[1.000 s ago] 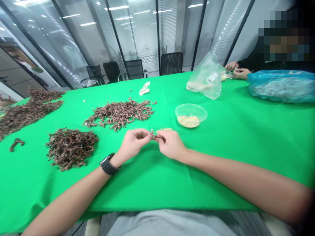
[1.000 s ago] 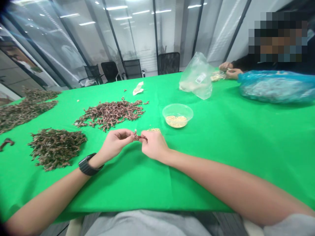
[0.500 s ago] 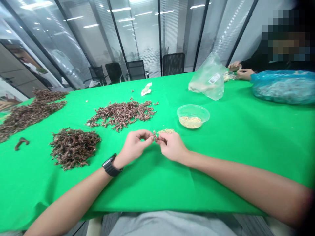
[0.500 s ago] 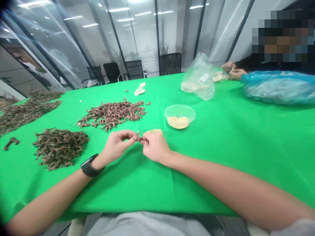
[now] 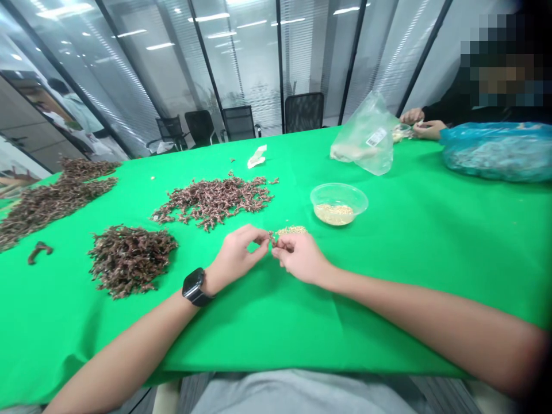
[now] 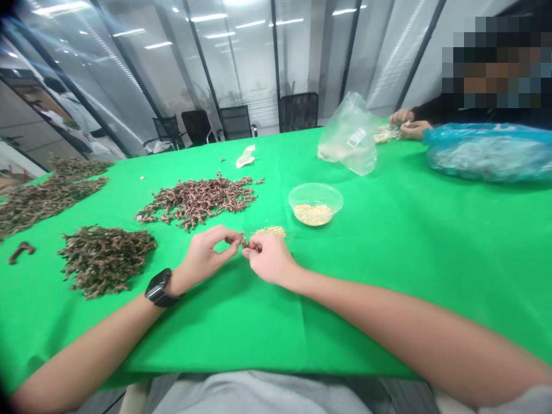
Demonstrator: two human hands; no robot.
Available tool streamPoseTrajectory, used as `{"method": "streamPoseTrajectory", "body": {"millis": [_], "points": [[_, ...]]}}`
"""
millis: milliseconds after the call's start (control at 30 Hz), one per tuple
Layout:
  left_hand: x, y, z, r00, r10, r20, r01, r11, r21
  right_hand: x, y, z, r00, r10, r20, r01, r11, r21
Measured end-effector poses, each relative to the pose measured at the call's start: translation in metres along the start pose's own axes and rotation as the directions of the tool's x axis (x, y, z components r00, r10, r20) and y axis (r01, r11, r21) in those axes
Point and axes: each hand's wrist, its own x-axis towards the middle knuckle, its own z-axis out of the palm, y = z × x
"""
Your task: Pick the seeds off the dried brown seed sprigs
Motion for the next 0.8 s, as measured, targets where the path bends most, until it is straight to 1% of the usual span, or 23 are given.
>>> {"method": "streamPoseTrajectory", "body": {"millis": [133,267,433,567,800], "points": [[0.001,0.002,0.0,0.998,-0.067,-0.001,0.066,0.995,-0.069,-0.001,-0.006,-0.003,1.0,-0.001,-0.017,0.001,1.0,-0.003],[0.001,0.003,0.001,0.995,-0.095,-0.001,0.094,0.99,-0.101,-0.001,-0.009,-0.005,0.999,-0.028,-0.028,0.026,0.999,-0.041],[0.001,0.005,0.001,0.993,-0.12,0.013,0.121,0.985,-0.12,0.0,-0.006,-0.004,0.998,-0.056,-0.028,0.054,0.995,-0.087],[0.0,0.007,0.0,0.997,-0.08,0.0,0.079,0.993,-0.09,0.0,-0.002,-0.001,0.998,-0.059,-0.013,0.058,0.996,-0.066],[-0.001,0.002,0.004,0.997,0.071,-0.026,-0.071,0.997,0.006,-0.002,0.002,0.003,0.999,-0.03,0.022,0.031,0.999,-0.039]]}}
